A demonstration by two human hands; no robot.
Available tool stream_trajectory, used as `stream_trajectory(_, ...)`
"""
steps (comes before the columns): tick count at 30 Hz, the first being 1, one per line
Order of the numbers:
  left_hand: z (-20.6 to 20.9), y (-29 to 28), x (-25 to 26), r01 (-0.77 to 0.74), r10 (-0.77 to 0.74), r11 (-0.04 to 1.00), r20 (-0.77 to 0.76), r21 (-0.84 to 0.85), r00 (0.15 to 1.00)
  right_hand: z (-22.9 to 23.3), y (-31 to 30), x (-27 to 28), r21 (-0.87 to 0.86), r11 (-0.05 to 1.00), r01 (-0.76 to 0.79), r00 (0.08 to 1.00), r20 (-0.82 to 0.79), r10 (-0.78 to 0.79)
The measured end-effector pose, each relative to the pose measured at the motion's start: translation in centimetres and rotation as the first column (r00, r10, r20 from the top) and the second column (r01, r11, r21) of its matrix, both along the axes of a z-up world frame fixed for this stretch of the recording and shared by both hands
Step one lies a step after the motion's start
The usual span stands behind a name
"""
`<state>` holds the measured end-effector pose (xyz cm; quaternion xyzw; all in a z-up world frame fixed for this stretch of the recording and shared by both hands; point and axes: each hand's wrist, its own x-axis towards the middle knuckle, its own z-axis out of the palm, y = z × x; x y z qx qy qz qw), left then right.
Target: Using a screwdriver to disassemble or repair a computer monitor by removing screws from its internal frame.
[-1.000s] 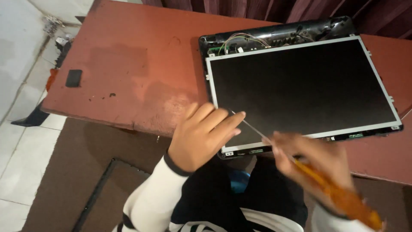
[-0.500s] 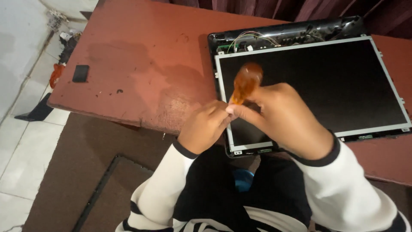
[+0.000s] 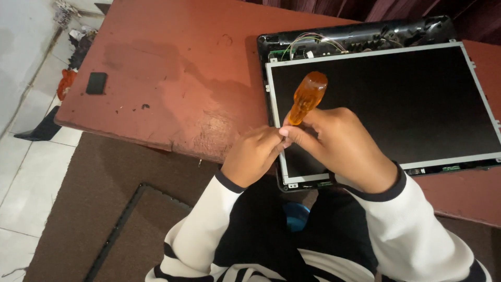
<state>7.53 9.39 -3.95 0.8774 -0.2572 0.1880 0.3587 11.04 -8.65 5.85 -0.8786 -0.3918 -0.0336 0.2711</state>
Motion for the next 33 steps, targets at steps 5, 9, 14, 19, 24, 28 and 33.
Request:
stream_trajectory(5, 0.4, -0.1, -0.1, -0.010, 0.010, 1.000, 0.007, -0.009, 1.000, -0.6, 0.1, -0.1, 0.008, 1.000, 0.025, 0.999, 0.024, -0.025)
stream_trajectory(9, 0.2, 0.0, -0.1, -0.009, 0.009, 1.000, -0.013, -0.006, 1.000, -0.2, 0.3, -0.2, 0.014, 1.000, 0.016, 1.000, 0.012, -0.016)
stream_trajectory(14, 1.0, 0.0, -0.3, -0.003, 0.004, 1.000, 0.046, -0.013, 0.999, -0.6, 0.1, -0.3, 0.234, 0.967, -0.101, 0.993, -0.029, 0.111)
stream_trajectory(19, -0.4, -0.2, 0.0, -0.037, 0.029, 0.958, -0.033, -0.286, 0.999, -2.6, 0.7, 0.0, 0.378, 0.923, 0.073, 0.997, -0.030, -0.067)
stream_trajectory(24, 0.5, 0.0, -0.3, -0.061, 0.042, 0.917, -0.056, -0.394, 0.998, -1.6, 1.7, -0.2, 0.502, 0.865, 0.015, 0.999, -0.032, 0.002)
stream_trajectory(28, -0.6, -0.4, -0.4, -0.044, 0.008, 0.889, -0.080, -0.455, 0.997, -1.0, 1.5, -1.2, 0.494, 0.868, 0.037, 0.993, -0.118, 0.024)
stream_trajectory(33, -1.2, -1.0, -0.5, -0.063, 0.024, 0.838, -0.078, -0.542, 0.997, -2.7, 1.2, -0.4, 0.493, 0.862, 0.119, 0.991, -0.111, -0.073)
